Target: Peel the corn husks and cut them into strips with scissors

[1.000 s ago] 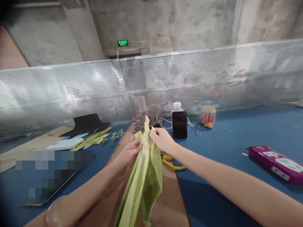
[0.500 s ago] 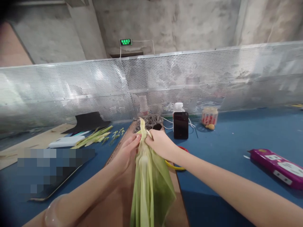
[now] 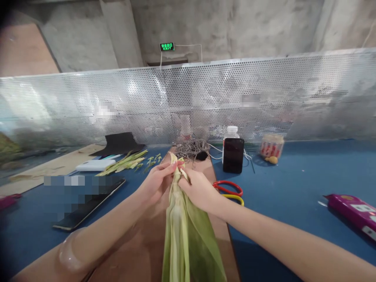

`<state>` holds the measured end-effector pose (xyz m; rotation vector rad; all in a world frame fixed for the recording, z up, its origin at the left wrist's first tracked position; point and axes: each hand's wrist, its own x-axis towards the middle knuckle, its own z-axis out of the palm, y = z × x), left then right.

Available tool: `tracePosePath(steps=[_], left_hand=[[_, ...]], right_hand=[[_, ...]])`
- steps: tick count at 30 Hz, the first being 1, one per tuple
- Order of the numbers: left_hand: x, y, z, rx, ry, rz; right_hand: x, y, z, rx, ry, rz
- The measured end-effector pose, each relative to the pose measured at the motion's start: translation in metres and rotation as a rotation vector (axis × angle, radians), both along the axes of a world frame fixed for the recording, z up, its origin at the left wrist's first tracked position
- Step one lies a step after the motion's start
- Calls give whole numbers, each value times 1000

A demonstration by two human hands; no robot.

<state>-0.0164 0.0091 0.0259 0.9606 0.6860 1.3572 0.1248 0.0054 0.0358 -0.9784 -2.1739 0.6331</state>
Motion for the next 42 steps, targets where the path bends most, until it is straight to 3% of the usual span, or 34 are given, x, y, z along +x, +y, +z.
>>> tracePosePath(steps=[8,16,24,32,36,42], left_hand=[[-8,7,-2,3,-79,-140],[-9,14,-14,-54,-69,-129],[-3,8,-11,-13,-166,-247],[-4,5,-10,-27,-116,-272],[-4,7,-13,-12,-121,-277],[-3,6,-12,-46,-148,-258]], right_hand=[[1,0,5,-79,129,95],[2,2,1,-261,45,22],[1,0,-2,-389,143,-21],[1,-2,0,-718,410,161],[2,0,-2,-739,453,206],[1,2,-4,-706,451,100]])
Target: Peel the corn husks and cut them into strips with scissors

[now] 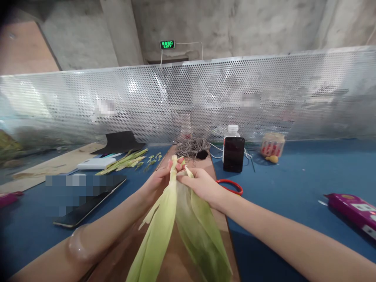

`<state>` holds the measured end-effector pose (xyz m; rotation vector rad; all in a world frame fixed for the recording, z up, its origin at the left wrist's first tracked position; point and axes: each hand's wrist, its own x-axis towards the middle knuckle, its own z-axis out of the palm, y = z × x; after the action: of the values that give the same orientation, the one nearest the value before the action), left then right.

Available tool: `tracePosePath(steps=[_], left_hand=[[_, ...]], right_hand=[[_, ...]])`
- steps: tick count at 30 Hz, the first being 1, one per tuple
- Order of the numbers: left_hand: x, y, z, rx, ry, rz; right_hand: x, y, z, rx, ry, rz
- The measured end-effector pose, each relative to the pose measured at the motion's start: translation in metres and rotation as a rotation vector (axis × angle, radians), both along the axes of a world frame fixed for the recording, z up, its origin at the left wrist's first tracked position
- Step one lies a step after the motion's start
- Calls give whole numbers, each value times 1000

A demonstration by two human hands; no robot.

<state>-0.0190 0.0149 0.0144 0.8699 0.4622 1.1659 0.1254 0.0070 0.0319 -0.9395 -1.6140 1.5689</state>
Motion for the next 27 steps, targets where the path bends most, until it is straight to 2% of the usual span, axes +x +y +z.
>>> tracePosePath(steps=[4,9,11,17,27], left_hand=[[0,0,1,-57,22,-19],[0,7,-3,86,112,119],[-1,9,-4,99,146,162],[-5,10,0,-40,139,123],[-12,10,-1,87,66,-93]], right_hand=[[0,-1,1,-3,-17,19],[1,-2,6,209,-198,-69],[1,-2,8,242,-228,-83],[2,0,8,77,-198,-101],[4,7,15,-199,-9,-47]])
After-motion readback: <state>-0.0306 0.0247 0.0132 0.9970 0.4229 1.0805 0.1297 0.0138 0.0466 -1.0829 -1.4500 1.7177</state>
